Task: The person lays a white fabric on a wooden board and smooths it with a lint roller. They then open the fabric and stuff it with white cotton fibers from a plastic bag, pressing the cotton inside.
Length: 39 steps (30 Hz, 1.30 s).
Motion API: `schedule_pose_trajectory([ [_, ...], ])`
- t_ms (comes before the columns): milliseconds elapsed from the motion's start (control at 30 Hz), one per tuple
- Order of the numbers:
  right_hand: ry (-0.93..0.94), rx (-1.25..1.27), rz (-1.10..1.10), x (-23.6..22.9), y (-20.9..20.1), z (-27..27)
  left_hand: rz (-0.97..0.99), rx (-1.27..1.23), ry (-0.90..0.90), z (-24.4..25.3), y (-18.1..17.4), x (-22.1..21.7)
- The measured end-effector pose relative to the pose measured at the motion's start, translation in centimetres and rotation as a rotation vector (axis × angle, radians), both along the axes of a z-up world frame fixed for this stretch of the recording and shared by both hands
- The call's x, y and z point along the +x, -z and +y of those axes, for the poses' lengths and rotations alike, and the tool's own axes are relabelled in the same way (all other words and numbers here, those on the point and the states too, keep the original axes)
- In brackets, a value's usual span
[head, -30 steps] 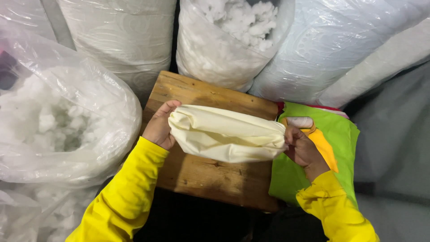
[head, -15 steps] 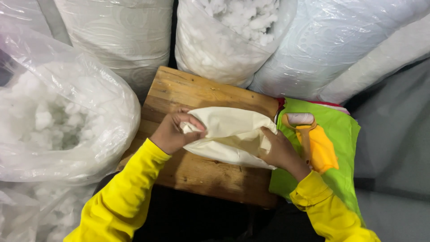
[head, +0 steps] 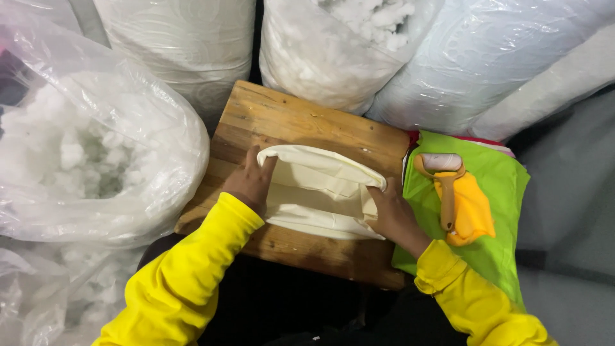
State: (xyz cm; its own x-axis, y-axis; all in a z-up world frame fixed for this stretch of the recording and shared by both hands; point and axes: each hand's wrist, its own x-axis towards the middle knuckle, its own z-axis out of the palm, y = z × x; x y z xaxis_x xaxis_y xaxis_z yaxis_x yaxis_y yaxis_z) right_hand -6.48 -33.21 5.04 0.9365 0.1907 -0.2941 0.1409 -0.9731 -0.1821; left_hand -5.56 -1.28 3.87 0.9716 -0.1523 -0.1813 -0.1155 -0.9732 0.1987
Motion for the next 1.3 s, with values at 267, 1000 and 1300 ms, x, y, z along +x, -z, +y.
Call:
schedule_pose_trajectory([
  [267, 0.032, 0.131, 0.008, 0.2, 3.9, 0.4, 0.021, 0.215, -0.010, -1.6, 6.4, 2.0],
  [1000, -0.097, 0.284, -0.301, 2.0, 10.1, -1.4, 0.125, 0.154, -0.035, 0.1, 11.8, 8.0],
  [1300, -0.272, 0.516, -0.649, 1.9, 0.5, 12.2, 0.203, -0.008, -0.020, 0.9, 10.5, 8.3],
])
